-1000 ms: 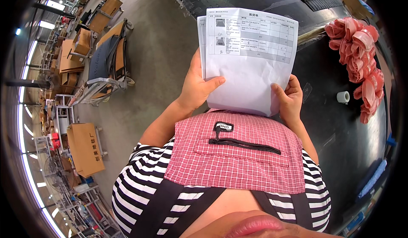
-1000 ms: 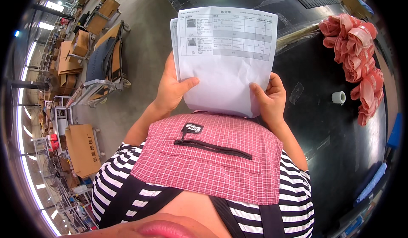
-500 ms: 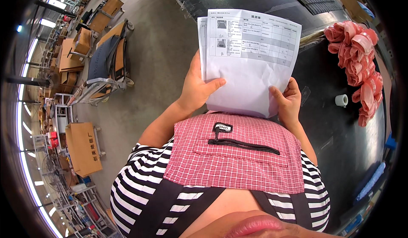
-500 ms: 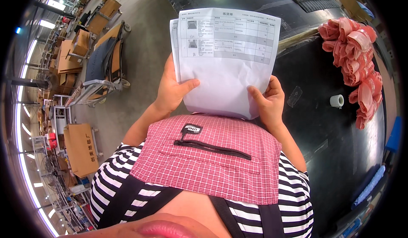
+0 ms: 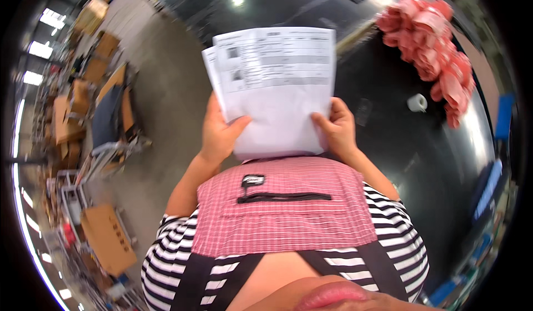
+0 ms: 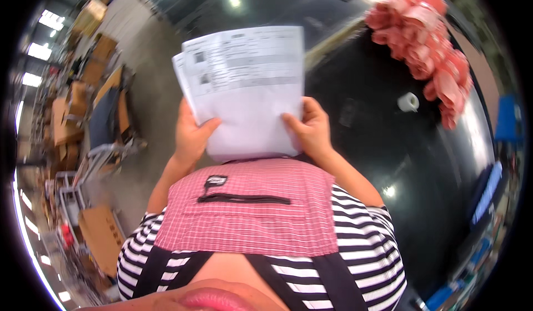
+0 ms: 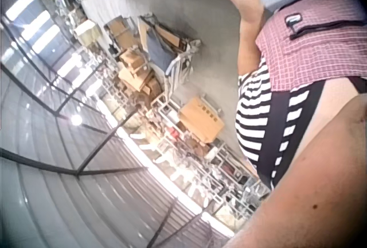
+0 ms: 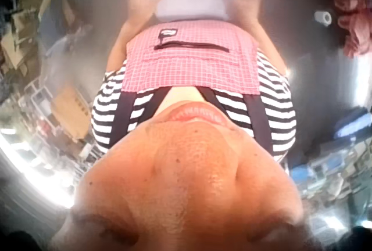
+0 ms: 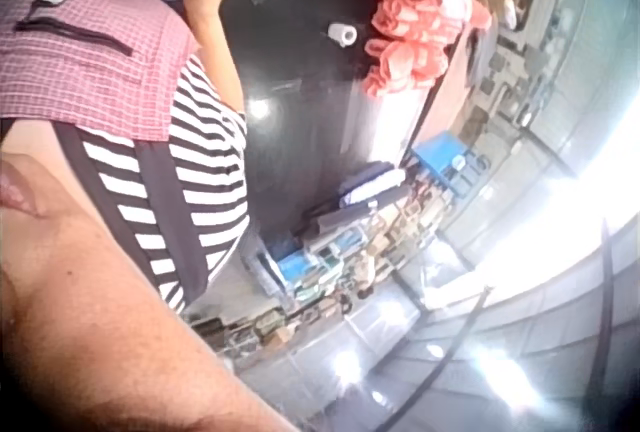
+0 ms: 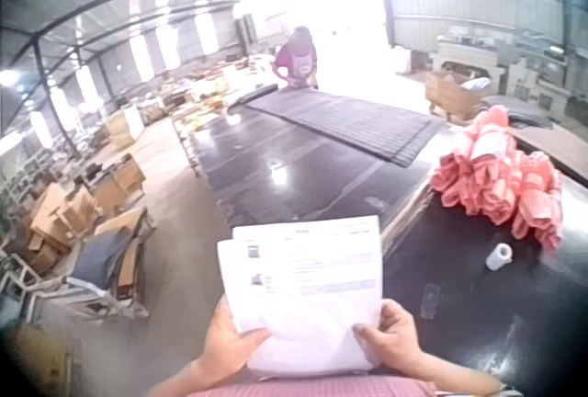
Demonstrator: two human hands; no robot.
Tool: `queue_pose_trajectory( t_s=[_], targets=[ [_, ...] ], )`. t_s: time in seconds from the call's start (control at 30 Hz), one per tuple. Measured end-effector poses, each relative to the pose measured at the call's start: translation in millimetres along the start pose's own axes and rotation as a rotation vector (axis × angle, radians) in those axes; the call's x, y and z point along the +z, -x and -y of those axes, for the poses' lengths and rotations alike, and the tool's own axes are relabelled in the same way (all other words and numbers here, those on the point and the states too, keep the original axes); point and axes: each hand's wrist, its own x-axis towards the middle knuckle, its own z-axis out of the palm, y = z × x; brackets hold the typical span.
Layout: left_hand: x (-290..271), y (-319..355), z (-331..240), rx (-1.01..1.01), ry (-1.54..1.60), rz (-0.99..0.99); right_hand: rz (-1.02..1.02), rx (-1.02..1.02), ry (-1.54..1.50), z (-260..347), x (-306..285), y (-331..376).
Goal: The person picks up a stack of blue perforated mats from a cardboard box and holds a document. They walk through a warehouse, placing the mats on a table and then picking up a roll of tape. The person continues to handle the document and the tape while moving around the workspace.
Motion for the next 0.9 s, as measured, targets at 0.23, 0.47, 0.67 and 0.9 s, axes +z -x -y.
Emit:
queue_pose_trajectory(
  t_s=[0.23, 0.47, 0.67, 0.9],
  targets=[
    [44, -69, 17, 0.022, -0.066, 0.296, -0.248, 0.063, -0.067, -17, -43, -1],
    [102, -95, 116, -0.392, -0.055, 0.510, -0.690, -0.002, 0.007, -65, -117, 17],
    [114, -84, 162, -0.331, -0.330, 0.522, -0.867, -0.233, 0.287, -57, -198, 19],
    [144, -95, 156, -0.205, -0.468, 0.539, -1.031, -0.027, 1.584, 34, -299, -24]
  ],
)
